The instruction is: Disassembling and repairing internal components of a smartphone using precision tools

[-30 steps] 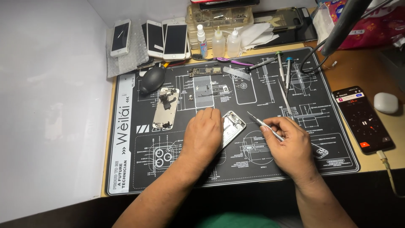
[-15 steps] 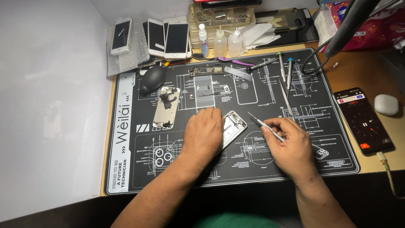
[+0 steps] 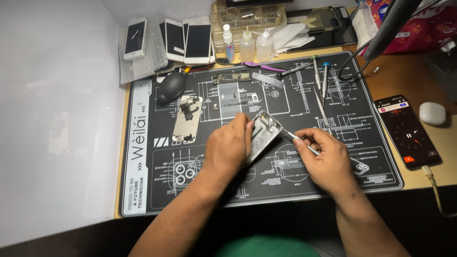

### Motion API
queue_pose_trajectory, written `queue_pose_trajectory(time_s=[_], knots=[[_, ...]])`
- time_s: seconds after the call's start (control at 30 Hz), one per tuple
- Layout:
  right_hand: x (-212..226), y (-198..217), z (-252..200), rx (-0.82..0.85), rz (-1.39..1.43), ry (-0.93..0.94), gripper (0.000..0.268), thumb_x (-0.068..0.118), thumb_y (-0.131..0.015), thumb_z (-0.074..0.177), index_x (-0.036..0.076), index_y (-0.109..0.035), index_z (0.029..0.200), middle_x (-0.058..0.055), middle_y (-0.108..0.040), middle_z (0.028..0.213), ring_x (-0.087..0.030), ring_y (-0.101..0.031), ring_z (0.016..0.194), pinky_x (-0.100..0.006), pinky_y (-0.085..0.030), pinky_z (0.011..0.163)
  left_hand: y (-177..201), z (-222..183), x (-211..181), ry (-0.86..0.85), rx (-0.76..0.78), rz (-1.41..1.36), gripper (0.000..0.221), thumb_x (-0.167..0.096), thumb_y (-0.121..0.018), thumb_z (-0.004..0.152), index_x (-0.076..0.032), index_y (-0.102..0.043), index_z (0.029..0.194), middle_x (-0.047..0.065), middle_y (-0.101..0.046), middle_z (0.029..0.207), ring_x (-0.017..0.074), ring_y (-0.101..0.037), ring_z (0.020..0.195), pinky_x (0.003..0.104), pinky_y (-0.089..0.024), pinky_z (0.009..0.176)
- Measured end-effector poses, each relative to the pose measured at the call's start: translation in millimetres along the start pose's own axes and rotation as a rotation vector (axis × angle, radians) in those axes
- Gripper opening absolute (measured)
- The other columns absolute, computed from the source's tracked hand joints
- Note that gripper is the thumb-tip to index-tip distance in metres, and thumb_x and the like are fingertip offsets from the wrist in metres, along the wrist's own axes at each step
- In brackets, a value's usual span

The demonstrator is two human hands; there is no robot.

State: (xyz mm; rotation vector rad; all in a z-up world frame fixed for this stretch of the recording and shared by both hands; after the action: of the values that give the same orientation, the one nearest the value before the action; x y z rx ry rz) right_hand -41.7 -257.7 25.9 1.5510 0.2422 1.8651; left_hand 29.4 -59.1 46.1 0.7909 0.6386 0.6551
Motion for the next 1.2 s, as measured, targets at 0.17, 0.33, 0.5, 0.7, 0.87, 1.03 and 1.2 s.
queue_pose_trajectory(time_s=[0.17,0.33,0.5,0.7,0.87,1.03,1.2], knots=[[14.9,-7.6,22.4,0.325,-0.135,-0.009,0.029,0.017,-0.060,0.096,0.005,-0.075,0.117,-0.023,-0.077,0.101,-0.042,-0.074,0.096,-0.050,-0.055,0.088,10.2,14.8,28.5,0.134,0.060,-0.156,0.028,-0.034,-0.045,0.106,-0.011,-0.057,0.097,0.018,-0.065,0.065,0.0446,-0.069,0.061,0.053,-0.052,0.055],[61.1,2.1,59.2,0.443,-0.253,0.260,0.029,0.011,-0.056,0.098,-0.001,-0.072,0.119,-0.029,-0.073,0.098,-0.048,-0.071,0.094,-0.054,-0.054,0.084,33.4,28.5,43.7,0.199,0.099,-0.329,0.025,-0.033,-0.043,0.108,-0.014,-0.056,0.097,0.016,-0.066,0.068,0.0423,-0.071,0.063,0.050,-0.056,0.055],[63.5,-8.6,119.7,0.610,-0.443,0.236,0.026,0.031,-0.056,0.097,0.015,-0.071,0.112,0.001,-0.076,0.094,-0.017,-0.067,0.085,-0.033,-0.049,0.081,56.3,67.0,48.6,0.170,0.031,-0.358,0.014,-0.027,-0.052,0.099,-0.014,-0.056,0.096,0.009,-0.072,0.082,0.0426,-0.065,0.072,0.051,-0.043,0.062],[33.7,-43.0,143.3,0.612,-0.397,0.175,0.023,0.028,-0.055,0.096,0.016,-0.072,0.107,-0.001,-0.077,0.104,-0.020,-0.070,0.093,-0.038,-0.052,0.085,60.6,94.8,61.2,0.190,-0.087,-0.674,0.033,-0.024,-0.047,0.104,-0.012,-0.063,0.130,-0.006,-0.059,0.069,0.0077,-0.041,0.053,0.030,-0.034,0.051],[7.9,-40.9,111.5,0.880,-0.302,-0.105,0.018,0.029,-0.064,0.095,0.017,-0.075,0.103,0.002,-0.075,0.085,-0.011,-0.062,0.073,-0.026,-0.050,0.072,23.2,67.4,88.1,0.292,-0.113,-0.731,0.026,-0.024,-0.043,0.103,-0.011,-0.064,0.113,-0.001,-0.066,0.086,0.0148,-0.062,0.079,0.032,-0.050,0.076],[-20.1,-54.3,129.3,0.722,-0.362,0.029,0.018,0.031,-0.063,0.095,0.019,-0.068,0.107,0.003,-0.066,0.075,-0.013,-0.057,0.066,-0.029,-0.046,0.066,-20.2,51.1,90.1,0.685,0.157,-1.078,0.029,-0.018,-0.041,0.105,-0.015,-0.059,0.128,0.003,-0.069,0.080,0.0130,-0.061,0.056,0.028,-0.050,0.047],[3.4,-55.7,136.4,0.437,0.341,-0.002,0.026,0.011,-0.071,0.094,0.002,-0.067,0.118,-0.006,-0.066,0.074,-0.010,-0.056,0.060,-0.023,-0.047,0.055,-42.1,48.9,82.1,0.415,0.033,-1.215,0.054,0.002,-0.039,0.101,-0.004,-0.035,0.155,0.018,-0.066,0.105,0.0231,-0.063,0.089,0.038,-0.058,0.076]])
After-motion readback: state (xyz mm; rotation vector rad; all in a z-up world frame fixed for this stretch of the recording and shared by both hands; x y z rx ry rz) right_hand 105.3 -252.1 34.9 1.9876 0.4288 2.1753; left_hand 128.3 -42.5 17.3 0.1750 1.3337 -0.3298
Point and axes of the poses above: each hand's wrist, its own z-axis towards the middle knuckle, its own y-axis out of the back of the hand, x = y × z, the point moved 9 cm from there along z, towards the middle knuckle
